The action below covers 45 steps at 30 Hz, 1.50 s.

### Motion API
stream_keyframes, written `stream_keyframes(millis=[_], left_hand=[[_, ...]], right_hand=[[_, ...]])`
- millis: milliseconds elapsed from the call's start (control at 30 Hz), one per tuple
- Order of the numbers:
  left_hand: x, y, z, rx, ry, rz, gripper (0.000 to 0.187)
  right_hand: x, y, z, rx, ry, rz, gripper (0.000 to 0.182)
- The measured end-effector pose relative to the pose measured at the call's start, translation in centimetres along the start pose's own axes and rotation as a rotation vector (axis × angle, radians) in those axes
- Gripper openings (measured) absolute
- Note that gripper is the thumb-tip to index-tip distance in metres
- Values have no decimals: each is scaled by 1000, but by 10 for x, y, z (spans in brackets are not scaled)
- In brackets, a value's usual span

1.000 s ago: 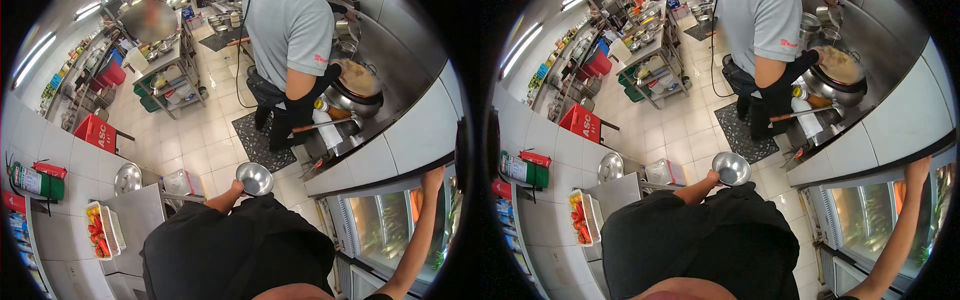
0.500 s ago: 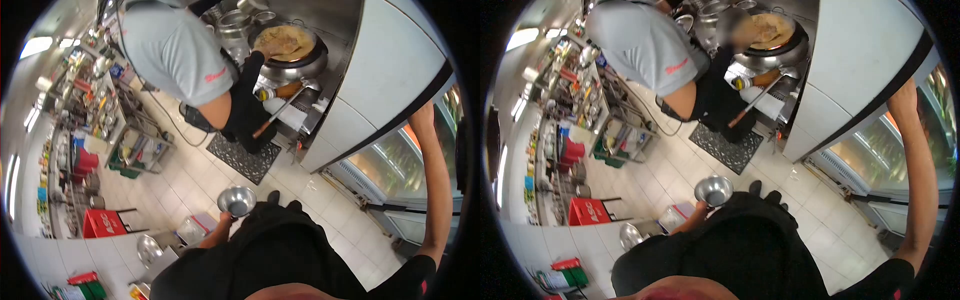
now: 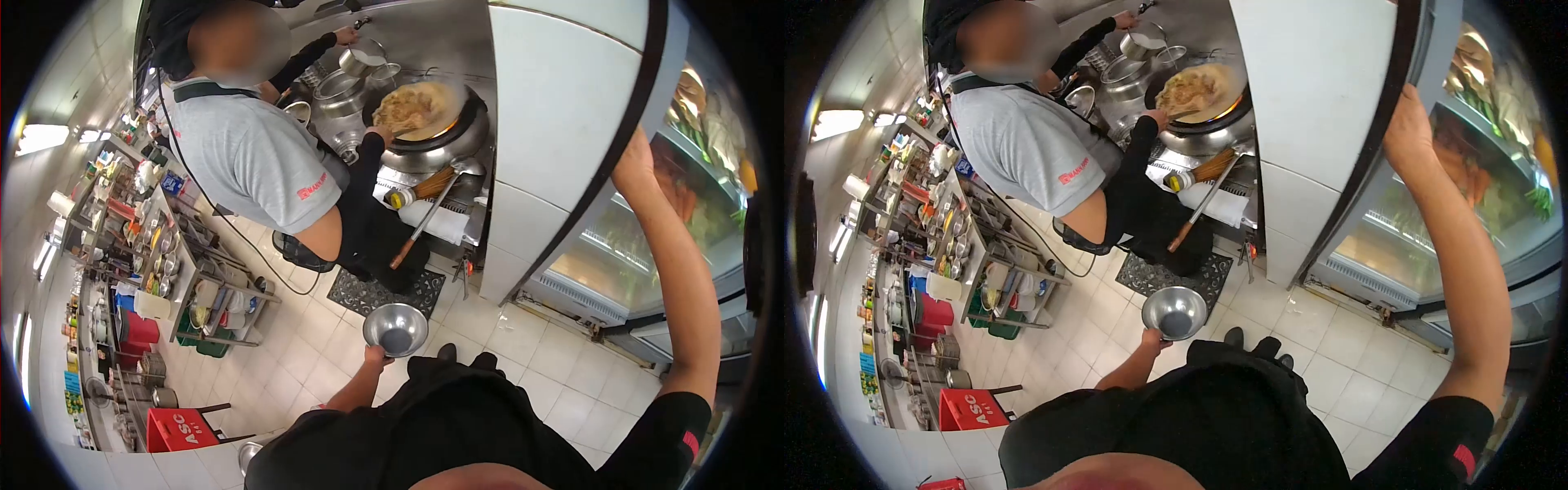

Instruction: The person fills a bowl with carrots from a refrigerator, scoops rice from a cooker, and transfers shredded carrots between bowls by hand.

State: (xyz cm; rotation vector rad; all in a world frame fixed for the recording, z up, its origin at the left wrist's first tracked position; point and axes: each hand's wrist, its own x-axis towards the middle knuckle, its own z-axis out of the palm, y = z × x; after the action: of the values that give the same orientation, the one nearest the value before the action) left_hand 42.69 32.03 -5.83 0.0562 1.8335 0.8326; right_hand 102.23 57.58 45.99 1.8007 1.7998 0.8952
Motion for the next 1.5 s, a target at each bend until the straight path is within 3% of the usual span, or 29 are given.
stream_keyframes(millis=[33,133,200,367,567,633,667,700,767,833,900,967,1000,1067,1100,1133,1167,1233,1300,1333,1400,1433,1500], left_hand=[[-14,9,8,1,-25,15,29],[22,-23,2,117,-193,210,37],[-8,-11,14,6,-161,24,46],[-62,-30,7,30,-85,-30,36],[-64,-67,-72,1763,-337,862,23],[-74,-76,-84,1615,-263,699,27],[-76,-77,-88,1540,-221,628,30],[-66,-83,-96,1273,-266,615,34],[-16,-103,-103,762,-139,284,34],[-9,-93,-91,862,-120,265,33],[-35,-57,-67,1577,-190,550,30],[-6,-48,-46,1775,-214,704,30],[5,-42,-36,1874,-224,783,30],[0,-14,-1,1956,-304,795,33],[-6,-5,21,1339,-239,534,33],[-12,0,45,721,-170,272,37],[-15,6,65,105,-93,7,44],[-11,18,92,171,-219,45,53],[-13,28,115,194,-283,36,55],[-10,33,124,244,-275,92,55],[-2,30,143,403,-293,183,53],[-14,36,146,370,-390,185,50],[-25,50,161,431,-528,82,51]], right_hand=[[-2,3,-17,79,-105,-21,54],[2,6,8,-48,51,-61,40],[5,6,34,-93,273,-79,26],[3,6,27,-2,355,-72,23],[-31,2,-24,-81,122,-57,22],[-65,-5,-61,-84,7,-99,19],[-83,-9,-67,-31,79,-86,17],[-98,-12,-71,21,156,-63,15],[-130,-14,-76,175,327,-79,11],[-162,-15,-92,301,311,-86,12],[-195,-15,-114,443,244,-68,14],[-231,-19,-129,530,274,-45,20],[-254,-25,-133,649,200,-64,33],[-294,-45,-124,1046,221,-188,42],[-309,-62,-113,1282,158,-222,36],[-326,-81,-94,1463,57,-193,33],[-343,-97,-80,1640,-322,2,30],[-405,-167,21,1833,-527,292,27],[-459,-202,79,1690,-661,568,21],[-494,-221,116,1605,-777,662,26],[-581,-271,204,1668,-802,985,42],[-603,-281,214,1555,-666,1128,54],[-632,-279,220,1802,-590,1217,45]])
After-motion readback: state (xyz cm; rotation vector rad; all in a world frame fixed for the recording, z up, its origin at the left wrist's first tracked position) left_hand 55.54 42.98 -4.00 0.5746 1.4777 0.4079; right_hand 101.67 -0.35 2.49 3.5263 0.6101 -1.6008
